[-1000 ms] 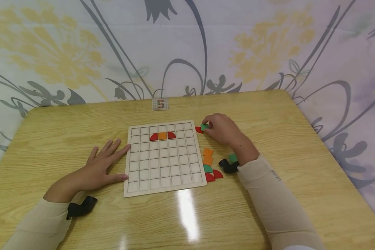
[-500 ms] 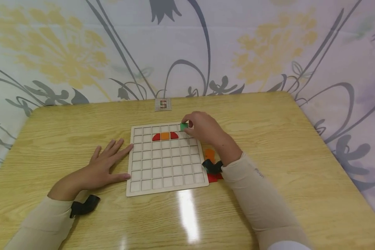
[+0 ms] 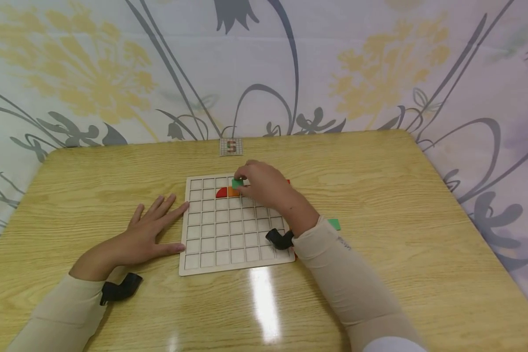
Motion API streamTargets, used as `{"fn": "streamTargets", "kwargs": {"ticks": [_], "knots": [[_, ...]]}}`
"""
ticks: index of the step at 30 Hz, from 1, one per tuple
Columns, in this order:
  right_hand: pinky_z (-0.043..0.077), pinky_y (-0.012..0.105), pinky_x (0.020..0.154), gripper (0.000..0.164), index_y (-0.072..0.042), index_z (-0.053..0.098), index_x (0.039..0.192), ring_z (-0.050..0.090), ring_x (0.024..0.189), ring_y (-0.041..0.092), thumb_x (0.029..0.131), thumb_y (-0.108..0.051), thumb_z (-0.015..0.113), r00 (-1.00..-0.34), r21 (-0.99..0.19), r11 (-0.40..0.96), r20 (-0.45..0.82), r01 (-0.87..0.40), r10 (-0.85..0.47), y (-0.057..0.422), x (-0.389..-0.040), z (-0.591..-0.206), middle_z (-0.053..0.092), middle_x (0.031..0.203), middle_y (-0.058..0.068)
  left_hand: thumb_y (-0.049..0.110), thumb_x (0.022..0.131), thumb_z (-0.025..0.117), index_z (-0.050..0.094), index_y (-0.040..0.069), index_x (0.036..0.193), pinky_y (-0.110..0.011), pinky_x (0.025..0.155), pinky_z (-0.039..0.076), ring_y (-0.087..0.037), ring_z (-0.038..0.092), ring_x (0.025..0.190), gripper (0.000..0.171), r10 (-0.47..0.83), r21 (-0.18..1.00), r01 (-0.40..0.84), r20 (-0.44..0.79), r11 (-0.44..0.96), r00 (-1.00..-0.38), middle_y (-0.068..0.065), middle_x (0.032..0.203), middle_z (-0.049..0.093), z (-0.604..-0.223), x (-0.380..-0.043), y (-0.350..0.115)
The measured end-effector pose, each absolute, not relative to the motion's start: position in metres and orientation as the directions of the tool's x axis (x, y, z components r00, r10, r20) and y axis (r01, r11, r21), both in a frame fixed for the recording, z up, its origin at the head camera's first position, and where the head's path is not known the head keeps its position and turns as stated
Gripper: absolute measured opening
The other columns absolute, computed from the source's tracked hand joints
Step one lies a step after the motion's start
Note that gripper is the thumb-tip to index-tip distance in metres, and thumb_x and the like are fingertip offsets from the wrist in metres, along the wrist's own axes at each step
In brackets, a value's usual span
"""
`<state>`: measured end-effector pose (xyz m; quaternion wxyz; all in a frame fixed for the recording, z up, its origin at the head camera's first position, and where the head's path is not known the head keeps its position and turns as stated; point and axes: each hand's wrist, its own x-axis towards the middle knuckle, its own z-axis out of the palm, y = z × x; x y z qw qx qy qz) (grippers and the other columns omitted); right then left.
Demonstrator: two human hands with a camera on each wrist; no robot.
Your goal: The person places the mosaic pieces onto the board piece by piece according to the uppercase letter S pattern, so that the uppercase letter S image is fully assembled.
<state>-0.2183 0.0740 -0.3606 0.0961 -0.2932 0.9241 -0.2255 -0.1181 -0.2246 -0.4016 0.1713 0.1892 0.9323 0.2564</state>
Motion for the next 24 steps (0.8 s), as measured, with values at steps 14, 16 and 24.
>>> {"fn": "streamTargets", "kwargs": {"ticks": [14,16,24], "knots": [[0.053,0.033,0.079,0.024,-0.016,0.075,0.117,0.063,0.093,0.015,0.095,-0.024,0.07,-0.769,-0.403,0.732,-0.098,-0.55,-0.632,0.047,-0.2,-0.372,0.069,0.111,0.001,0.061,0.09,0.065,0.019,0.027,0.162,-0.068,0.116,-0.013,-0.04,-0.009,0.155,0.092,0.437,0.528,0.267,-0.226,0.806,-0.871,-0.015,0.169,0.0,-0.402,-0.118,-0.225],[0.054,0.033,0.079,0.023,-0.017,0.076,0.115,0.063,0.093,0.014,0.094,-0.023,0.071,-0.768,-0.399,0.73,-0.092,-0.554,-0.634,0.045,-0.198,-0.373,0.07,0.108,0.0,0.06,0.09,0.065,0.019,0.027,0.162,-0.068,0.116,-0.013,-0.04,-0.009,0.155,0.092,0.437,0.526,0.269,-0.225,0.806,-0.871,-0.015,0.169,0.0,-0.402,-0.119,-0.225],[0.055,0.031,0.079,0.017,-0.014,0.079,0.107,0.064,0.092,0.014,0.092,-0.019,0.074,-0.761,-0.411,0.714,-0.072,-0.566,-0.645,0.045,-0.197,-0.377,0.071,0.104,0.0,0.059,0.09,0.065,0.019,0.026,0.162,-0.068,0.116,-0.013,-0.04,-0.009,0.155,0.092,0.442,0.526,0.273,-0.225,0.805,-0.868,-0.016,0.169,0.0,-0.402,-0.119,-0.225]]}}
